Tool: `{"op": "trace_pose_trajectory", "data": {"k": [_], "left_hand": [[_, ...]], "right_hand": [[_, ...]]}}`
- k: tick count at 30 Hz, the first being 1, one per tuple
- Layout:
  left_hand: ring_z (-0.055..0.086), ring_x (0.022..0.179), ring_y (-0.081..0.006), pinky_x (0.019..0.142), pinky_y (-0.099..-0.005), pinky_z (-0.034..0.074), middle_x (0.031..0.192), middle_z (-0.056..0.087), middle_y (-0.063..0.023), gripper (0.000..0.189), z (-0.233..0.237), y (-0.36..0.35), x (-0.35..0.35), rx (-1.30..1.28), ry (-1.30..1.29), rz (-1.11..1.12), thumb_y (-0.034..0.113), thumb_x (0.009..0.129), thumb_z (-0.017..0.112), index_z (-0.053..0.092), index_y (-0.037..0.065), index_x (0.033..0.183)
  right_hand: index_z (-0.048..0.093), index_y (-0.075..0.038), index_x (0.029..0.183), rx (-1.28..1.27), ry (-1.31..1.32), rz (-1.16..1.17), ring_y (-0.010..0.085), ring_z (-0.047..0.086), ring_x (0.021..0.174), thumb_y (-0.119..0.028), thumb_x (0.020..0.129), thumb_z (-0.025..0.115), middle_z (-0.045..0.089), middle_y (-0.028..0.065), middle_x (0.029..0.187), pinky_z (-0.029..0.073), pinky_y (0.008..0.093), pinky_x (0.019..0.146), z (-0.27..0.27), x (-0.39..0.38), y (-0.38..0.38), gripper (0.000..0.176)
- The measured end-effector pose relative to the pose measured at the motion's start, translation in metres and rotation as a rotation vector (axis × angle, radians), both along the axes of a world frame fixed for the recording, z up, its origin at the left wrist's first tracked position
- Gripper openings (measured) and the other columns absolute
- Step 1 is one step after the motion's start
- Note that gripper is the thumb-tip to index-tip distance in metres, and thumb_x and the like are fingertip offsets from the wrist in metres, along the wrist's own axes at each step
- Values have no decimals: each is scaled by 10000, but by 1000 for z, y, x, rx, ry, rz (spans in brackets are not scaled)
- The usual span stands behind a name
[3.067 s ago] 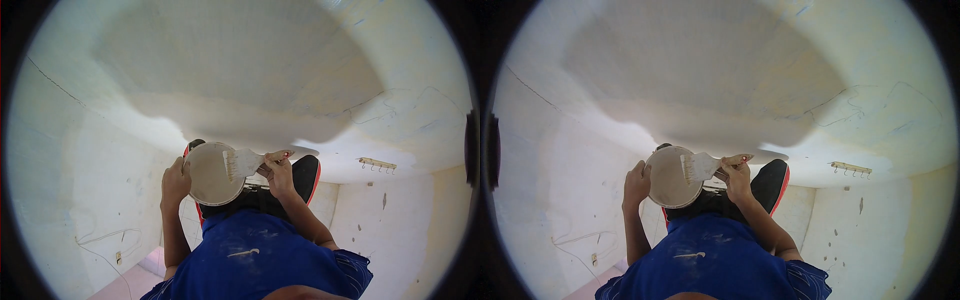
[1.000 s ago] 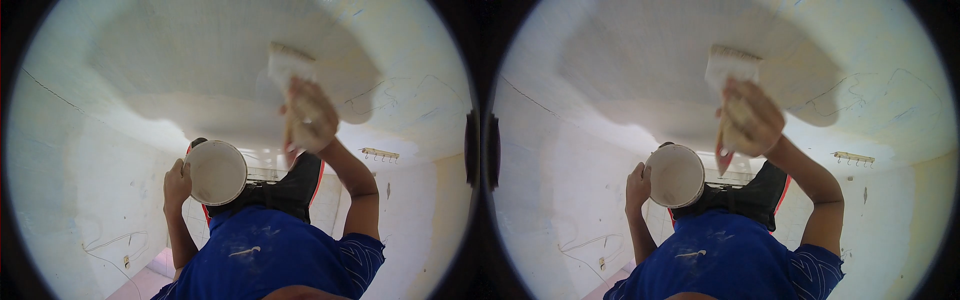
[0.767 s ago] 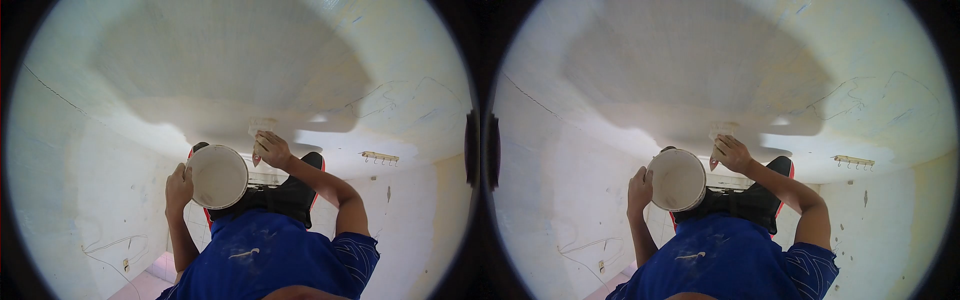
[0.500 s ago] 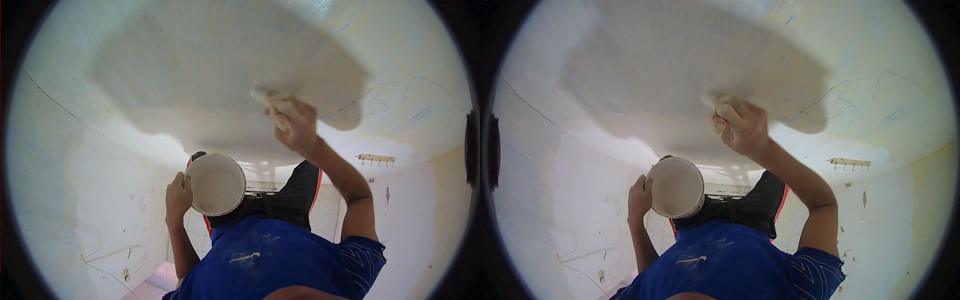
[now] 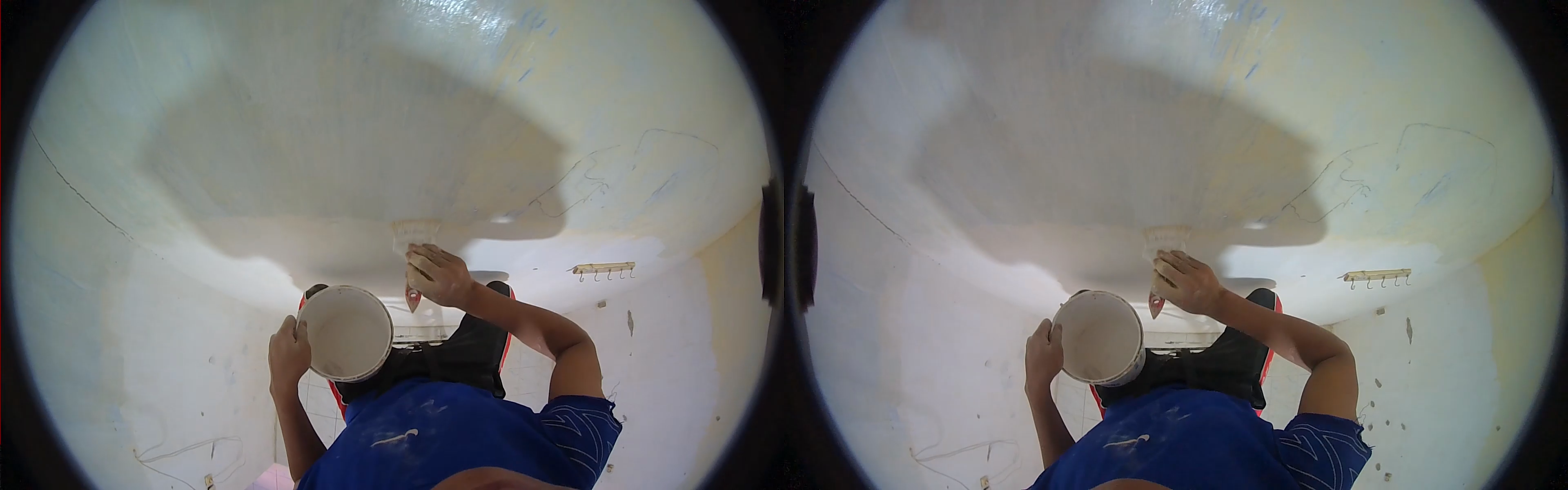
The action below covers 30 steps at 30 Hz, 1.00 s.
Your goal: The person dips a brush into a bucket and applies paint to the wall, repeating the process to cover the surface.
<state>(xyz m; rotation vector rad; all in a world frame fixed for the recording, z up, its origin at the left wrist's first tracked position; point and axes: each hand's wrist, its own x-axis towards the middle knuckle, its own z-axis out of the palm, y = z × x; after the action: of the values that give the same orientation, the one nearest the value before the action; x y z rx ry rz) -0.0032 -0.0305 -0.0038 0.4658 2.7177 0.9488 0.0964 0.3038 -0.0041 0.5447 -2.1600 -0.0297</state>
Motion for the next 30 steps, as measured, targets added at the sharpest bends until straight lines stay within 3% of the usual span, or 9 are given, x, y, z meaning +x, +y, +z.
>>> {"op": "trace_pose_trajectory", "data": {"k": [3,9,13,15,16,17,19,23,30], "left_hand": [[525,672,-511,620,-530,403,751,537,-328,354,0,0,-1,-3,18,-26,258,1008,529,487,-46,833],[573,699,-526,641,-557,425,731,582,-316,335,-5,-1,0,-5,72,-37,230,1012,530,514,-33,804],[578,699,-523,637,-553,426,735,587,-315,331,-4,0,2,1,46,-22,227,1011,532,516,-32,806],[580,699,-522,635,-552,426,735,588,-315,331,-6,0,1,3,58,-19,227,1011,533,517,-31,804],[581,699,-522,636,-553,426,736,590,-315,331,-9,0,1,5,52,-18,228,1010,534,519,-31,804],[583,700,-522,637,-554,427,737,591,-315,330,-11,0,0,9,48,-14,228,1009,536,522,-31,805],[586,705,-523,641,-556,430,740,594,-315,330,-13,2,-1,-5,66,-20,231,1008,536,525,-30,807],[591,718,-526,655,-566,437,747,600,-316,332,-14,1,-1,-7,67,-16,241,1008,537,531,-29,813],[589,706,-521,653,-560,436,741,596,-314,334,-14,0,0,-26,70,-25,241,1008,531,526,-30,812]], "right_hand": [[690,-144,922,-504,-255,-93,230,739,898,23,763,687,717,46,1047,617,351,729,21,1,0,231],[752,-137,1032,-208,101,-165,196,708,704,100,806,600,714,72,947,571,363,587,250,16,47,362],[743,-13,1024,-6,435,-154,172,714,776,-170,976,681,764,132,989,563,299,700,307,14,38,175],[706,75,1068,77,594,-45,252,719,870,-172,971,680,723,215,1153,584,315,743,297,9,38,266],[686,58,1100,-456,55,185,313,711,919,-145,987,648,703,230,1196,598,361,776,263,25,41,236],[722,-54,1059,-572,250,321,305,743,952,-66,855,710,718,163,1118,638,377,818,233,1,28,205],[703,-61,957,206,344,-45,359,730,1038,-103,789,743,710,170,1109,631,428,895,176,-6,33,177],[654,-115,871,47,24,-29,306,745,977,-80,727,747,700,119,1055,625,388,885,43,-3,2,175],[682,-108,1072,-354,-11,12,203,721,756,16,776,673,705,31,953,583,338,590,143,-26,17,322]]}}
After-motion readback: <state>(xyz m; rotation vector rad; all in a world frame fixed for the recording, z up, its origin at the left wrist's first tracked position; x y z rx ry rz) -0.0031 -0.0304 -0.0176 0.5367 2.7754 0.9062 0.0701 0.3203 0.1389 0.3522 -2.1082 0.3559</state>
